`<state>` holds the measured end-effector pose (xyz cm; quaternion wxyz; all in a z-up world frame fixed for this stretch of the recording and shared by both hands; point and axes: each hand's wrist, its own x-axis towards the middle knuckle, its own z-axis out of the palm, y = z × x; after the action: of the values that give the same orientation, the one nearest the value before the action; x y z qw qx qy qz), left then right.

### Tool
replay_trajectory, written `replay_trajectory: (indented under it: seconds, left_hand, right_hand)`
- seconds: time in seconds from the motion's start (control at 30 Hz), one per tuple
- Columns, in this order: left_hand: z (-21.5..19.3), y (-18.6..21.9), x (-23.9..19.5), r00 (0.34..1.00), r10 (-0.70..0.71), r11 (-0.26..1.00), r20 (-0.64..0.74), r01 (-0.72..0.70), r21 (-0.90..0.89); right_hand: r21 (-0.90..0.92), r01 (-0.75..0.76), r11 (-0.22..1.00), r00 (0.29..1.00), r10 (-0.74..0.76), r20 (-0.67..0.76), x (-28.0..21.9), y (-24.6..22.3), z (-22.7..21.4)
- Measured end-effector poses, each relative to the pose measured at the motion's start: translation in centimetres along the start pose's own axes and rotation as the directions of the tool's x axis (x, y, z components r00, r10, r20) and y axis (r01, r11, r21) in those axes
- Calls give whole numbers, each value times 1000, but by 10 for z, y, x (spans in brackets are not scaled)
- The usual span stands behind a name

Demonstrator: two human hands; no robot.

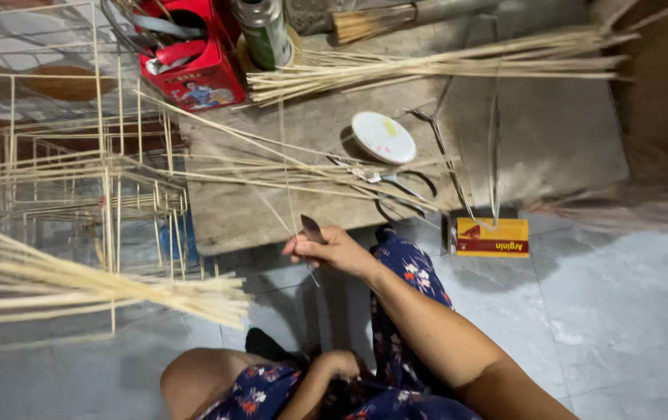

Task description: The person sits on the floor and repeatedly shaves thin bamboo strips using a small knife. They pick up each strip, run the blade along its length to thin it, and place the finished pieces aside on a nearby table.

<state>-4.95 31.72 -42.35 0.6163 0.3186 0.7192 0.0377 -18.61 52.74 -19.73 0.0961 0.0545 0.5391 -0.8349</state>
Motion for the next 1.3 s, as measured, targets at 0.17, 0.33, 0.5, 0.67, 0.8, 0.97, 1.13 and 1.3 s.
replay_trajectory:
  seconds: [0.17, 0.33, 0.5, 0.67, 0.8, 0.97, 1.13, 1.3]
  left_hand:
    - [-5, -16, -18, 819, 69, 979, -569, -167, -121]
    - [-52, -24, -59, 733, -77, 742, -675, -410, -530]
    - [-55, -6, -129, 625, -55, 701, -779, -531, -476]
    - [-38, 14, -176, 581, -65, 767, -811, -490, -413]
    - [-38, 19, -189, 539, -62, 787, -840, -491, -373]
    - [-39, 19, -190, 536, -84, 794, -840, -473, -382]
    - [-43, 18, -190, 516, -111, 816, -849, -440, -375]
    - [-46, 20, -193, 508, -101, 856, -855, -393, -335]
  right_hand:
    - [70, 41, 997, 995, -35, -91, -30, 5, 14]
    - [149, 191, 970, 944, -139, -301, -80, -24, 8]
    - [-46, 185, 982, 819, -180, -545, -169, -63, -27]
    - [-398, 196, 896, 601, -431, -673, -226, -71, -95]
    - [-544, 12, 839, 417, -498, -760, -228, -63, -159]
    - [-562, -367, 742, 486, -362, -796, -216, -51, -206]
    - [-586, -515, 625, 475, -361, -803, -203, -51, -213]
    - [-611, -619, 493, 420, -449, -788, -203, -54, -225]
